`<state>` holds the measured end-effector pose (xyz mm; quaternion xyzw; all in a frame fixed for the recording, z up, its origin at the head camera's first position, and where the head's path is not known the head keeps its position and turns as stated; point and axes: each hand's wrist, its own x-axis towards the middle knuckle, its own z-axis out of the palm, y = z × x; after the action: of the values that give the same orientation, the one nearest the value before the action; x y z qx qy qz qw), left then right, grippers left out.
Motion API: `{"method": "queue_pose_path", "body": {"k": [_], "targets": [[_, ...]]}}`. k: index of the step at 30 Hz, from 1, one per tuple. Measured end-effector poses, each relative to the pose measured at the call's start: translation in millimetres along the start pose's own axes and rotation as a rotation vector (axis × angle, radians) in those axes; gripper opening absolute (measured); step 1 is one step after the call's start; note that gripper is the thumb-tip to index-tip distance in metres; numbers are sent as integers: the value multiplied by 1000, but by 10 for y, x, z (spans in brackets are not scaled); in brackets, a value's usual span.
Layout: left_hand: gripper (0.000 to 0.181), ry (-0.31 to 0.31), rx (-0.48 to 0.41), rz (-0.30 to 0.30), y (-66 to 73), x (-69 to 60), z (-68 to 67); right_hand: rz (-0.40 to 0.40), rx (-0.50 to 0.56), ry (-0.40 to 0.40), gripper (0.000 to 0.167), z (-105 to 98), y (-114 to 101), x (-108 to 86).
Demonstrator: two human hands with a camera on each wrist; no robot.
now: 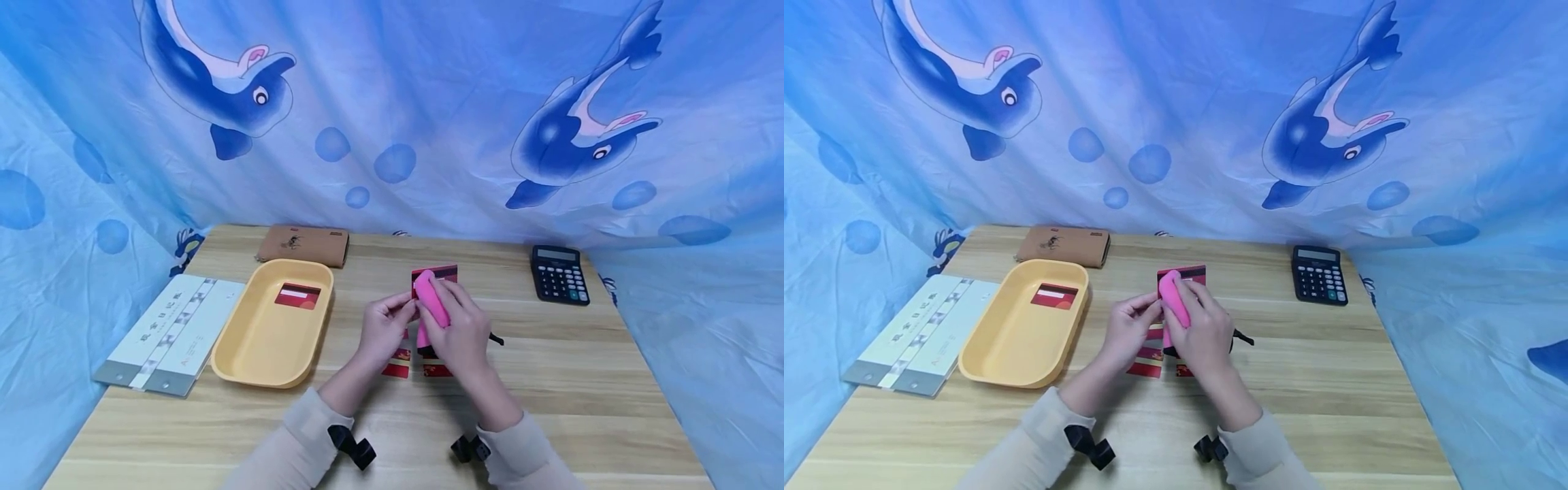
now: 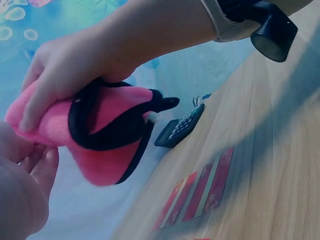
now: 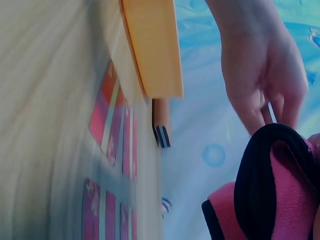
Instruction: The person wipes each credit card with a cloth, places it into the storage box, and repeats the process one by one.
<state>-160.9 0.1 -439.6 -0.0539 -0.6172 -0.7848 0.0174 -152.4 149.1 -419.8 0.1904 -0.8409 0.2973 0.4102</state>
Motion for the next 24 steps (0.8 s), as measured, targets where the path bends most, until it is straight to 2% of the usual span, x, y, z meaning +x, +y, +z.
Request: {"method": "queue_pose_path", "body": {"k": [2,5,7,9,12,16,18,24], "targets": [[24,6,-13,11,9,2,-14,22,-1,6,42,2,18,7],[24,14,-43,33,20,6,-40,101,-12,25,41,-6,81,30],[24,18,-46,26,25,8,-53,128,-14,25,41,-8,96,44],[24,17,-37,18,33,10,-59,116,0,14,42,3,72,50],[22,21,21,-3,41,3,-46,48,46,-20,43,17,-33,38],[22,22,99,9,59,-6,-40,10,81,-14,43,30,-132,36],[22,3,79,25,60,1,-55,32,73,8,43,23,-95,43],[22,-24,12,38,96,-3,-119,173,2,47,42,-42,135,59]]}}
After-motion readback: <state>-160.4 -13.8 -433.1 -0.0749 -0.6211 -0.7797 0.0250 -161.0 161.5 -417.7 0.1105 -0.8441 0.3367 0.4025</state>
